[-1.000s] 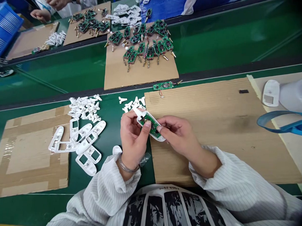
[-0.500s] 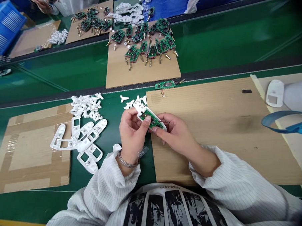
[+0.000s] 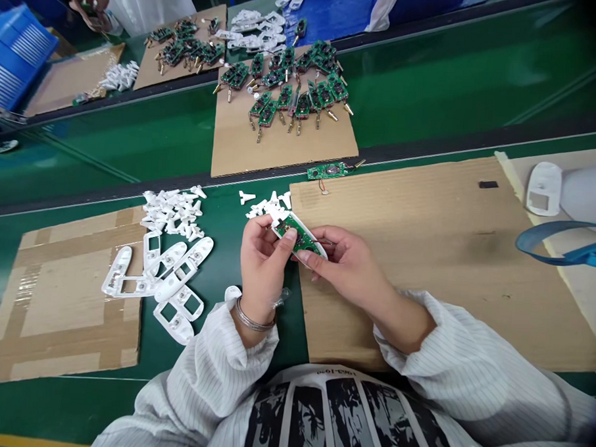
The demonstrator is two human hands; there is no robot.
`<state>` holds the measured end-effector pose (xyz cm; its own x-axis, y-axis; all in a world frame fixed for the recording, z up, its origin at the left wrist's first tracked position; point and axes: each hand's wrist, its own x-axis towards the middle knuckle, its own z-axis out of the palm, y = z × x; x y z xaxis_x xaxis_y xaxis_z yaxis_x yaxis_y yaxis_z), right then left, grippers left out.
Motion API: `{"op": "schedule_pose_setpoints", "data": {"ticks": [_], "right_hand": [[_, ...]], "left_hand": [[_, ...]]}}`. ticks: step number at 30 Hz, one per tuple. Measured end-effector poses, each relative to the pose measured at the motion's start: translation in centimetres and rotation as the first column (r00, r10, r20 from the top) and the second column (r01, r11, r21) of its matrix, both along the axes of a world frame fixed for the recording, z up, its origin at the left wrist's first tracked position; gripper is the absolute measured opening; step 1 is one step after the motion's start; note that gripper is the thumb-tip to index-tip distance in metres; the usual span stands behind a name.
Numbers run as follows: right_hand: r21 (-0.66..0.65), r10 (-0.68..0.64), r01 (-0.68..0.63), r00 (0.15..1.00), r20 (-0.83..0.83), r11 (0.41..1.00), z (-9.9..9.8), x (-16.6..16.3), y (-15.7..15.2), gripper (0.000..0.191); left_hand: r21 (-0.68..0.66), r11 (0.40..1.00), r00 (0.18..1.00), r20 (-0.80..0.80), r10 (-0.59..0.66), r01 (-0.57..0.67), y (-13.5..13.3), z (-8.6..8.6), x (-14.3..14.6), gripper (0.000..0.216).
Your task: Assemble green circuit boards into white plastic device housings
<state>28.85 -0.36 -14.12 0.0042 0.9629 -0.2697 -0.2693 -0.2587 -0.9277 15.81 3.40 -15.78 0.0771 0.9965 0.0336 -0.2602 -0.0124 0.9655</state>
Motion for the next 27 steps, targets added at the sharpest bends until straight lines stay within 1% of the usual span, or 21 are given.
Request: {"op": "schedule_pose_setpoints", "data": {"ticks": [2, 4, 8, 10, 11, 12, 13, 14, 15, 16, 17, 18, 20, 21, 23, 25, 26, 27], "right_hand": [[-0.025, 0.014, -0.015, 0.999, -0.029, 1.0, 0.1, 0.0, 0.0, 0.039], [-0.042, 0.021, -0.023, 0.998, -0.052, 0.999, 0.2, 0.1, 0.0, 0.042], [-0.021, 0.037, -0.038, 0.998, -0.049, 0.999, 0.0, 0.3, 0.0, 0.041], [0.027, 0.039, -0.04, 0.999, 0.038, 0.999, -0.1, 0.5, -0.1, 0.037], [0.066, 0.014, -0.022, 0.993, 0.117, 0.998, -0.1, 0.7, -0.1, 0.034], [0.123, -0.04, 0.014, 0.976, 0.215, 0.992, -0.1, 0.9, -0.2, 0.03], [0.2, -0.12, 0.057, 0.94, 0.32, 0.978, 0.1, 1.1, -0.3, 0.025], [0.293, -0.21, 0.09, 0.887, 0.41, 0.952, 0.3, 1.3, -0.4, 0.02], [0.395, -0.287, 0.093, 0.836, 0.468, 0.914, 0.6, 1.5, -0.6, 0.015], [0.491, -0.333, 0.058, 0.803, 0.495, 0.869, 0.9, 1.7, -0.7, 0.012], [0.569, -0.337, -0.014, 0.794, 0.506, 0.822, 1.2, 1.8, -0.8, 0.014], [0.627, -0.308, -0.108, 0.799, 0.516, 0.771, 1.4, 1.7, -1.0, 0.017], [0.684, -0.229, -0.289, 0.796, 0.56, 0.67, 1.6, 1.2, -1.2, 0.023], [0.689, -0.209, -0.359, 0.775, 0.596, 0.63, 1.5, 0.8, -1.4, 0.026], [0.682, -0.234, -0.448, 0.709, 0.665, 0.578, 1.2, -0.1, -1.6, 0.028], [0.699, -0.306, -0.461, 0.667, 0.68, 0.547, 1.0, -0.9, -1.9, 0.024], [0.72, -0.339, -0.446, 0.668, 0.663, 0.532, 1.0, -1.0, -2.0, 0.021], [0.747, -0.359, -0.415, 0.687, 0.631, 0.52, 1.0, -1.1, -2.0, 0.018]], "left_hand": [[-0.05, 0.999, 1.0, 0.026, -0.004, 0.005, 0.0, -0.1, -0.1, 0.028], [-0.067, 0.998, 0.999, 0.04, 0.003, 0.0, 0.1, 0.0, -0.2, 0.029], [-0.088, 0.995, 0.996, 0.073, 0.049, -0.042, 0.1, 0.4, -0.2, 0.034], [-0.098, 0.994, 0.995, 0.076, 0.064, -0.056, 0.2, 0.5, -0.2, 0.036], [-0.106, 0.993, 0.995, 0.074, 0.064, -0.056, 0.2, 0.6, -0.2, 0.036], [-0.117, 0.992, 0.996, 0.071, 0.063, -0.054, 0.2, 0.6, -0.2, 0.036], [-0.131, 0.99, 0.996, 0.065, 0.06, -0.051, 0.2, 0.6, -0.2, 0.035], [-0.146, 0.988, 0.997, 0.061, 0.055, -0.046, 0.3, 0.5, -0.2, 0.034], [-0.16, 0.986, 0.997, 0.056, 0.047, -0.037, 0.3, 0.5, -0.2, 0.032], [-0.172, 0.985, 0.998, 0.05, 0.04, -0.031, 0.3, 0.4, -0.2, 0.031], [-0.176, 0.984, 0.998, 0.041, 0.039, -0.031, 0.3, 0.3, -0.2, 0.03], [-0.175, 0.984, 0.999, 0.027, 0.041, -0.036, 0.3, 0.3, -0.2, 0.03], [-0.175, 0.983, 0.999, -0.012, 0.052, -0.053, 0.3, 0.3, -0.2, 0.03], [-0.178, 0.982, 0.998, -0.032, 0.058, -0.063, 0.2, 0.3, -0.2, 0.03], [-0.183, 0.981, 0.996, -0.065, 0.055, -0.066, -0.1, 0.5, -0.1, 0.031], [-0.174, 0.983, 0.995, -0.096, 0.042, -0.058, -0.3, 0.8, 0.0, 0.03], [-0.169, 0.984, 0.994, -0.101, 0.033, -0.049, -0.4, 1.0, 0.1, 0.029], [-0.167, 0.985, 0.996, -0.087, 0.024, -0.038, -0.5, 1.1, 0.1, 0.028]]}}
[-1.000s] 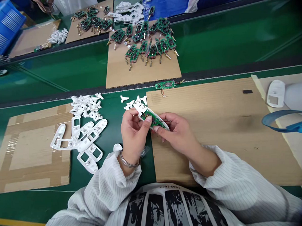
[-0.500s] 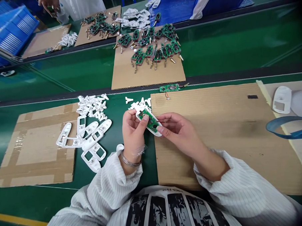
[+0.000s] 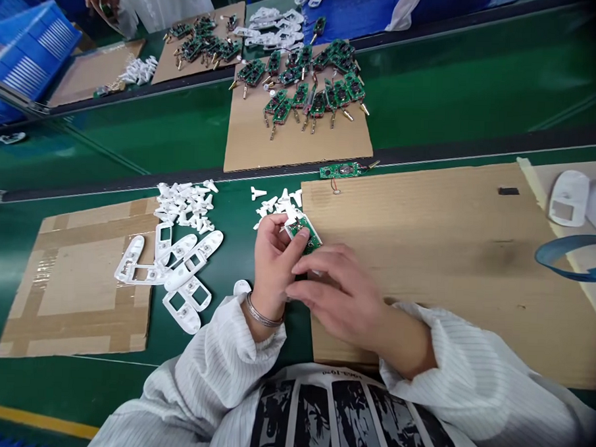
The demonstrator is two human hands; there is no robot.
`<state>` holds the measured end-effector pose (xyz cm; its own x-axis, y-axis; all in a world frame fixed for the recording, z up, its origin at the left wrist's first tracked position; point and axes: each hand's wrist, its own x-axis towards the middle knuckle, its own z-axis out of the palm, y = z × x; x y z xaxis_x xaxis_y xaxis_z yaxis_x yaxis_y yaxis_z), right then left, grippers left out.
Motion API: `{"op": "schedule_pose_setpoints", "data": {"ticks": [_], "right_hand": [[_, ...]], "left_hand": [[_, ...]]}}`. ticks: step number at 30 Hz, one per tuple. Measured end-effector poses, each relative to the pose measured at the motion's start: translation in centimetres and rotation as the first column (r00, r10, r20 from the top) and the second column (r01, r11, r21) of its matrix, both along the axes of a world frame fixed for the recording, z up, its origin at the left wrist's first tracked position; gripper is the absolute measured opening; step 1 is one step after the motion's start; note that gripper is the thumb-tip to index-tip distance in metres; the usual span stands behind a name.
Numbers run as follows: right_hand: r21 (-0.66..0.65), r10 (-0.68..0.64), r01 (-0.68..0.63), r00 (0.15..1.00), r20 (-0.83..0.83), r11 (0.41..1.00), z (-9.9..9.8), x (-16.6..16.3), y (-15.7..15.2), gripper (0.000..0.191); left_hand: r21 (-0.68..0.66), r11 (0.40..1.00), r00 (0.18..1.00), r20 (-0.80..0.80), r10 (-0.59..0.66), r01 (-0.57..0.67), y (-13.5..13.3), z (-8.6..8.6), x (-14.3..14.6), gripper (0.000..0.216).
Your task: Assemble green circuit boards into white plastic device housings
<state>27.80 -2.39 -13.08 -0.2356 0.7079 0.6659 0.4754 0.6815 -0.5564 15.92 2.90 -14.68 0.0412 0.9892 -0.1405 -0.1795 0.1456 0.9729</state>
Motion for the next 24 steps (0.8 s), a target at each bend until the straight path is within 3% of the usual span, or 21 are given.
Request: {"op": "schedule_pose_setpoints", "data": {"ticks": [2, 4, 8, 11, 14, 19, 24], "right_hand": [[-0.029, -0.017, 0.013, 0.99, -0.141, 0.999, 0.4, 0.5, 0.0, 0.015], [-0.167, -0.096, 0.04, 0.936, -0.338, 0.985, 0.6, 1.3, 0.2, 0.011], [-0.473, -0.329, -0.022, 0.688, -0.646, 0.881, 0.0, 2.5, 0.8, 0.006], [-0.582, -0.401, -0.136, 0.6, -0.693, 0.802, -0.7, 2.2, 1.1, 0.009], [-0.623, -0.427, -0.143, 0.61, -0.667, 0.769, -0.8, 1.4, 1.1, 0.017], [-0.654, -0.434, -0.046, 0.712, -0.552, 0.755, -0.4, 0.2, 0.9, 0.017], [-0.66, -0.488, 0.043, 0.71, -0.508, 0.75, -0.5, -0.5, 0.9, 0.018]], "left_hand": [[-0.03, 0.999, 0.993, 0.111, -0.028, 0.031, 0.0, 0.3, 0.1, 0.027], [-0.102, 0.987, 0.949, 0.303, -0.089, 0.125, 0.3, 0.6, 0.1, 0.025], [-0.274, 0.885, 0.763, 0.634, -0.128, 0.376, 0.7, 1.1, 0.0, 0.027], [-0.312, 0.844, 0.656, 0.753, -0.06, 0.436, 0.7, 1.4, -0.1, 0.032], [-0.304, 0.847, 0.631, 0.774, -0.047, 0.435, 0.4, 1.6, 0.0, 0.041], [-0.34, 0.843, 0.711, 0.7, -0.069, 0.417, -0.1, 1.9, 0.4, 0.048], [-0.319, 0.884, 0.766, 0.64, -0.066, 0.342, -0.8, 1.8, 0.9, 0.045]]}}
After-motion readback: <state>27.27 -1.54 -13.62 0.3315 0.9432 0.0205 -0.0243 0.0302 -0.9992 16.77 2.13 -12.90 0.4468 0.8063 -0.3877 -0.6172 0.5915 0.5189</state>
